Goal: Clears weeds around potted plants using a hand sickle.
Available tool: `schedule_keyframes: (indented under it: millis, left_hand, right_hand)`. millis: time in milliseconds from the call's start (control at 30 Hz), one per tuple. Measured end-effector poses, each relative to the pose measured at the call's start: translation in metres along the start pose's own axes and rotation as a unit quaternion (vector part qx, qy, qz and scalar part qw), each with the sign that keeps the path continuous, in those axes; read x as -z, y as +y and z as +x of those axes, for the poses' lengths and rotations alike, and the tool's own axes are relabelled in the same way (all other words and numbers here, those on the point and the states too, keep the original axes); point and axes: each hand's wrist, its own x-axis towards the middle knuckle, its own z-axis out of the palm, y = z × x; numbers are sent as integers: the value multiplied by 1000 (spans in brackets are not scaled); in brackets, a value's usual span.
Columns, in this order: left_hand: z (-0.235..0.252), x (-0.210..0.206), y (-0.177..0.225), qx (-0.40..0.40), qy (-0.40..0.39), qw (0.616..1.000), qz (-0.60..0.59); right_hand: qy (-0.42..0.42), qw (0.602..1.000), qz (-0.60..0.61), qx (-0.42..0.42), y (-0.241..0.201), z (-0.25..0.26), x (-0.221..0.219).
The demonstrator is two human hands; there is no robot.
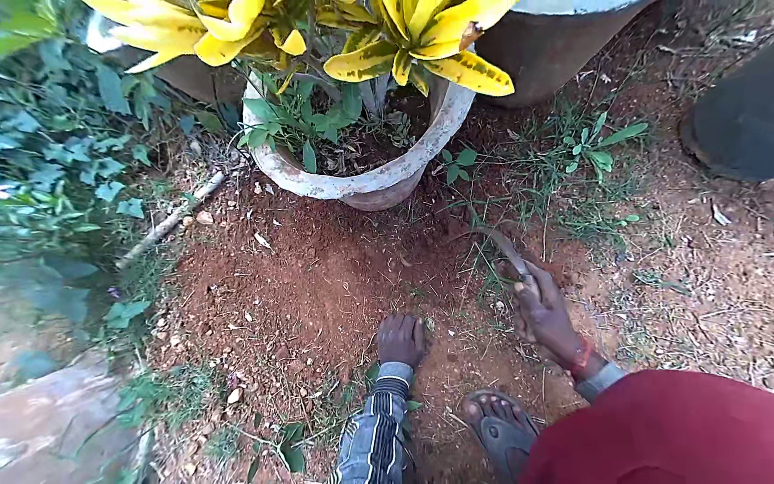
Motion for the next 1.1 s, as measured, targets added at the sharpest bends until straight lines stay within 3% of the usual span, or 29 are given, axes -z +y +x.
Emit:
schedule_keyframes:
  millis: [100, 200, 233, 333, 400, 467, 533, 633, 767, 900, 967, 1033, 1100]
  left_hand:
    - [3, 0, 0, -8, 13, 1000, 7]
    - [3, -2, 3, 1, -11, 1000, -1]
    - [2, 0, 1, 9, -30, 999, -5]
    - [2, 1, 1, 6, -30, 1000, -4]
    - [2, -1, 0, 0, -11, 1000, -4]
    - [0, -2, -1, -4, 3, 1000, -4]
    - [1, -1, -2, -5, 12, 1000, -4]
    - [2, -1, -4, -2, 3, 1000, 0]
    - [0, -2, -3, -3, 1, 1000, -7]
    - [1, -4, -2, -10, 14, 1000, -9]
    - [-1, -4, -3, -12, 27, 1000, -6]
    - [-2, -6, -2, -12, 33, 999, -4]
    - [-4, -5, 0, -7, 25, 1000, -3]
  right_hand:
    - [-61, 995, 73, -12, 0, 61, -34]
    - [-75, 944, 316, -53, 3, 42, -28]
    - [-69, 940, 331, -46, 3, 29, -21]
    - [-24, 986, 160, 30, 10, -9, 21]
    - [-5, 995, 86, 53, 16, -25, 37]
    - [-3, 998, 42, 52, 15, -20, 26]
    - [-35, 999, 2, 22, 5, 14, -14]
    - [-77, 997, 23, -6, 3, 56, -55]
    - [-106, 969, 218, -42, 0, 36, -41]
    - [-56, 995, 70, 47, 2, -16, 20]
    - [-26, 998, 28, 52, 4, -31, 32]
    - [-19, 999, 16, 30, 1, -15, 12]
    - [-47, 998, 24, -20, -6, 28, -34]
